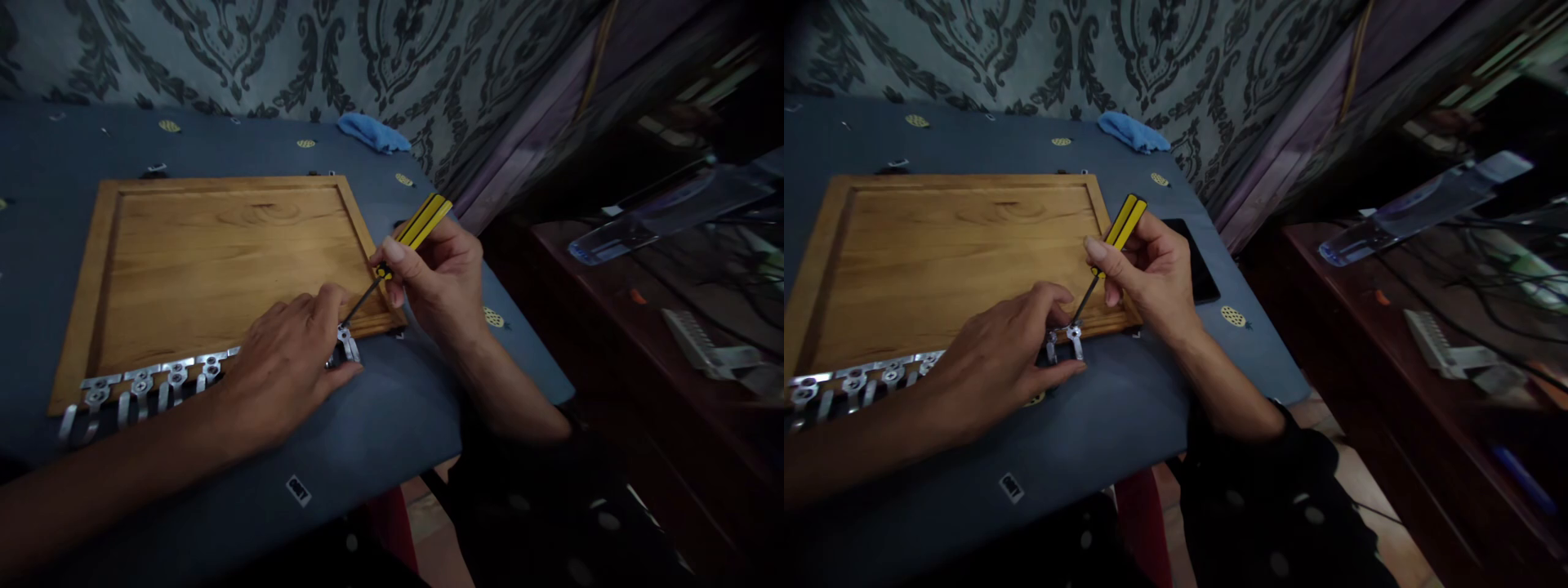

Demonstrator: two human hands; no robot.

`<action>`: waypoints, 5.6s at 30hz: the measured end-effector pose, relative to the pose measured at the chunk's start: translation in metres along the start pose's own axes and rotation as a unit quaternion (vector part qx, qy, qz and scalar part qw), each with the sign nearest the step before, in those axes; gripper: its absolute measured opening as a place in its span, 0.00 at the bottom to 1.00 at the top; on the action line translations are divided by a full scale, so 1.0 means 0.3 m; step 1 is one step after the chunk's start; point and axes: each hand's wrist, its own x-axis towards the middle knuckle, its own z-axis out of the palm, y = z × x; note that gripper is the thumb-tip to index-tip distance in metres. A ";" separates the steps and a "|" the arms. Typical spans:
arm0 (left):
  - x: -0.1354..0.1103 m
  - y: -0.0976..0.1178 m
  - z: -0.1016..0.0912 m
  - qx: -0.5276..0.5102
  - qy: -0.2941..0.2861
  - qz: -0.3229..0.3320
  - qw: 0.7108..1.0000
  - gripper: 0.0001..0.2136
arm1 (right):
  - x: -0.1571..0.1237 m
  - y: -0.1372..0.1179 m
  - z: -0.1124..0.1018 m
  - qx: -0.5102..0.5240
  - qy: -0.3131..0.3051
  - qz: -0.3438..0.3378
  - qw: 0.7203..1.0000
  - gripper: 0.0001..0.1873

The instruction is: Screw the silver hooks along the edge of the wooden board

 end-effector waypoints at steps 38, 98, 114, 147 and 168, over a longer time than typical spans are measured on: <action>0.004 0.006 -0.004 0.005 -0.019 -0.009 1.000 0.21 | -0.004 -0.038 -0.054 0.043 -0.118 -0.002 0.992 0.19; 0.003 0.006 -0.008 0.006 -0.022 -0.015 1.000 0.22 | -0.031 -0.012 -0.015 -0.031 -0.026 -0.040 0.998 0.18; 0.004 0.006 -0.010 0.008 -0.037 -0.016 0.999 0.19 | -0.009 -0.039 -0.028 0.002 -0.087 -0.026 0.996 0.17; -0.001 0.006 -0.005 0.014 -0.020 -0.016 1.000 0.22 | 0.008 -0.009 -0.038 -0.007 -0.047 -0.022 0.999 0.17; 0.000 -0.002 0.001 0.011 -0.003 0.007 1.000 0.23 | 0.020 0.006 -0.032 0.030 -0.028 0.020 0.999 0.16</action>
